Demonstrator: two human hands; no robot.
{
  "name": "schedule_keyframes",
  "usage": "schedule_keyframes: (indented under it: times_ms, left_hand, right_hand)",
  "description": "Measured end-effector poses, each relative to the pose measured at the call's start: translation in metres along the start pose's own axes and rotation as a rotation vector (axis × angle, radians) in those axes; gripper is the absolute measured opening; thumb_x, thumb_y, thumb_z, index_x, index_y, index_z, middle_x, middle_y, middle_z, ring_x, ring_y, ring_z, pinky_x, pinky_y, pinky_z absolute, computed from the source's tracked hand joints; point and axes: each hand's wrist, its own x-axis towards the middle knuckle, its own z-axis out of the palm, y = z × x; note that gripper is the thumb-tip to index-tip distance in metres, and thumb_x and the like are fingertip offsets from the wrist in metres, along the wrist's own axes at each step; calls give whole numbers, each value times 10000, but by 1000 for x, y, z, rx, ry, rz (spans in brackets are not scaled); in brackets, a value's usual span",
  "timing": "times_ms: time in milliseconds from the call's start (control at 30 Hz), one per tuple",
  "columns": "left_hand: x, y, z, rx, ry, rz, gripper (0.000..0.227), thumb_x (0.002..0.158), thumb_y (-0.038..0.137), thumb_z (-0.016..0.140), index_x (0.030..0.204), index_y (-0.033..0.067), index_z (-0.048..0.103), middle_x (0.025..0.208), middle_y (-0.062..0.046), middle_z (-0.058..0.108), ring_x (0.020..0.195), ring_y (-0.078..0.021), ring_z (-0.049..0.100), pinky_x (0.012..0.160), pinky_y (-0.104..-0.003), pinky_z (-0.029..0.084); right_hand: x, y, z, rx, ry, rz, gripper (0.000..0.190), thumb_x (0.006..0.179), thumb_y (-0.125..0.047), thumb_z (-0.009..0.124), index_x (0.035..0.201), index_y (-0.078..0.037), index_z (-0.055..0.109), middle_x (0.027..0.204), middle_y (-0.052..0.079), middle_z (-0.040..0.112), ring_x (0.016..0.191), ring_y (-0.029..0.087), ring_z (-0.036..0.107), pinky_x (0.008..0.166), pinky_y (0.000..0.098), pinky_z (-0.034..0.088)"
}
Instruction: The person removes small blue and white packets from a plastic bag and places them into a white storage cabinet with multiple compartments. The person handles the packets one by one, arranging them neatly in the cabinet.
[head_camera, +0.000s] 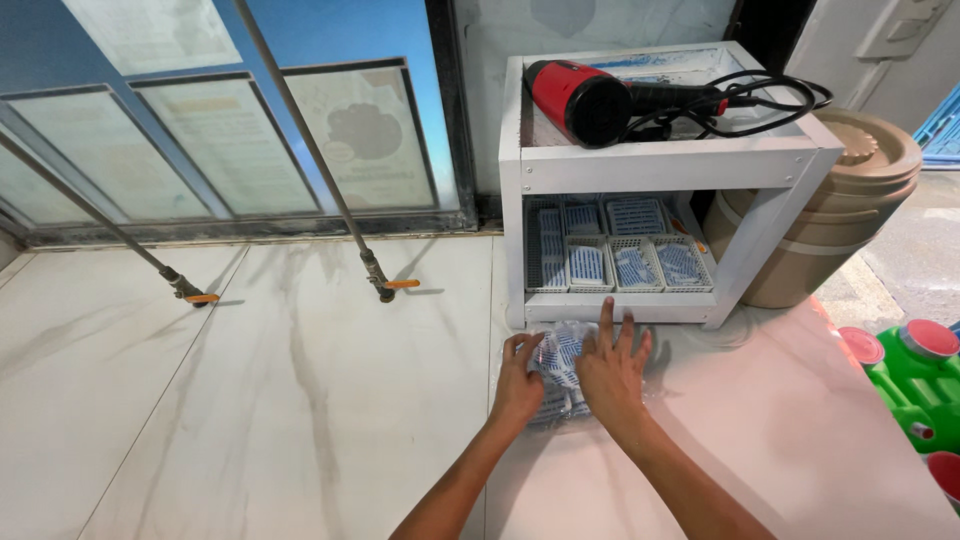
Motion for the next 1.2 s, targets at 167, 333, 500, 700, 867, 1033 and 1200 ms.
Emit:
schedule_keyframes:
  times_ms: [167,333,500,700,867,1033,1200]
  left_hand:
    - [-1,-16,5,-275,-18,-315,754,813,-139,480,1515,137,461,1416,-182,484,1280,-324,552,1062,-352,467]
    - [7,-32,5,-725,-31,-404,657,881,-136,479,1490,108,524,1484,-165,532,1256,-262,578,997,-286,487]
    - [9,-41,5,-762,-105,-397,707,846,-181,395,1477,116,511,1488,-123,484,1218,-215,611,916,-280,559]
    - [10,-44,20,-767,-105,-368,698,910,-169,402,1523,163,440,1506,-141,428,1191,-209,580,898,-293,564]
    - [13,-50,23,-745,-118,-320,744,864,-186,361,1518,160,444,1527,-144,405,1198,-214,587,913,-323,584]
    - [10,-45,25,-756,-167,-267,780,843,-196,360,1533,159,436,1542,-132,411,1212,-213,575,968,-319,567]
    - [10,-43,20,-517,-148,-172,779,842,-200,460,1545,137,432,1508,-143,496,1214,-245,597,978,-322,517]
  right_hand:
    - [1,-13,20,228,-157,-135,251,869,-266,660,1050,-125,763,1690,176,196,1538,406,213,1216,648,131]
    - [20,-8,42,398,-406,28,396,872,-474,699,1097,-156,771,1679,142,149,1541,373,156,1223,624,118]
    - [33,10,50,533,-287,16,383,817,-293,689,1161,-151,777,1654,210,176,1483,432,192,1150,648,155]
    - [27,-4,50,376,-406,103,379,894,-455,682,1087,-145,785,1661,170,211,1515,373,207,1198,644,122]
    - [32,13,61,591,-348,185,352,833,-417,672,1057,-204,840,1639,138,300,1496,360,282,1209,631,193]
    - [25,5,69,370,-135,45,535,773,-439,750,1132,-42,757,1582,232,317,1408,387,338,1103,724,149]
    - [27,2,64,464,-366,170,464,820,-453,698,1147,-134,783,1634,166,310,1491,345,305,1173,713,123]
